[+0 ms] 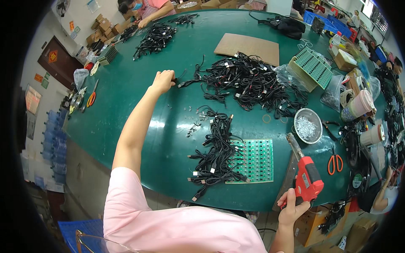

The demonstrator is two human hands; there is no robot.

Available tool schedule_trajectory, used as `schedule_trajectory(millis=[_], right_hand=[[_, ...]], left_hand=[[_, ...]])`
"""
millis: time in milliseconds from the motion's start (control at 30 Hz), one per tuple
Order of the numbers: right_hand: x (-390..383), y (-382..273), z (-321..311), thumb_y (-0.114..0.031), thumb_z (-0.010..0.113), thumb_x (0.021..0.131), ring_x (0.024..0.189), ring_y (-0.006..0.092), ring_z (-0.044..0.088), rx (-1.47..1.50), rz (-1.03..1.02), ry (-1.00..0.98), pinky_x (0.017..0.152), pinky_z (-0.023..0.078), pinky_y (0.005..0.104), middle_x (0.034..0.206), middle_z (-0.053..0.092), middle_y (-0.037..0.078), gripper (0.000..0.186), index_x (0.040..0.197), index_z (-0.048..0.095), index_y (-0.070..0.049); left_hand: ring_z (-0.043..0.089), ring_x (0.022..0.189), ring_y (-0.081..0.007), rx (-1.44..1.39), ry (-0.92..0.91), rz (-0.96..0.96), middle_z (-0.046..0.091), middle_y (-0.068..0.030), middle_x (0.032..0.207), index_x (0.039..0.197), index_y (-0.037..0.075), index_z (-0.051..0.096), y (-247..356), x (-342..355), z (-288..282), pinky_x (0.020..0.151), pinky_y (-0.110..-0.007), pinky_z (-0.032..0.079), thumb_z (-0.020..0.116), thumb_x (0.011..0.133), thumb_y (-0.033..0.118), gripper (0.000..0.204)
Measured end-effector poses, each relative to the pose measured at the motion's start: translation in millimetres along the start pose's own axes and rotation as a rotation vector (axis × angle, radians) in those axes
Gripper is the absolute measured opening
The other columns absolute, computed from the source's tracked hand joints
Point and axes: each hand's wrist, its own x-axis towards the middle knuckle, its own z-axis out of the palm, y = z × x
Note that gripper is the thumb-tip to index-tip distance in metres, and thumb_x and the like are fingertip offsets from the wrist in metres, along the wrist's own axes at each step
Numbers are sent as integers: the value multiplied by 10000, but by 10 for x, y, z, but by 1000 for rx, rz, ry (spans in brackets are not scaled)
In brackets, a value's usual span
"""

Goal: Soldering electronic components and wires onto a printed circuit board using a soldering iron.

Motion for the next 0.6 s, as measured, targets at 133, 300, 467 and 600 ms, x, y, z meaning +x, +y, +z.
schedule_trajectory(millis=[133, 300, 467, 600], right_hand=[[0, -47, 19, -132, 535, 902, 402, 91, 455, 1, -10, 12, 356, 374, 224, 866, 628, 156, 393, 1204, 465, 110], [-43, -42, 8, -138, 532, 903, 396, 92, 449, 28, -3, 15, 365, 366, 218, 631, 554, 80, 397, 1215, 468, 98], [-37, -38, 57, -160, 528, 911, 392, 105, 454, 55, 36, 52, 367, 368, 227, 589, 529, 61, 400, 1218, 471, 91], [20, -126, 334, -181, 560, 913, 474, 153, 560, 324, 239, 2, 445, 459, 246, 672, 618, 132, 478, 1267, 415, 106]], left_hand=[[570, 991, -297, 11, 125, 69, 616, -115, 963, 1041, 68, 518, -143, -29, 150, 855, -411, 402, 692, 793, 132, 309], [597, 828, -348, -299, 439, -154, 623, -163, 883, 1027, 10, 474, -107, -93, 191, 741, -420, 457, 600, 873, 127, 231], [521, 673, -116, -998, 322, 3, 589, -84, 790, 1022, -5, 448, 948, -640, -366, 639, -260, 430, 511, 921, 74, 143], [499, 751, -85, -1702, -326, 272, 613, -92, 967, 1101, 10, 415, 1849, -1661, -804, 686, -250, 447, 467, 952, 64, 166]])
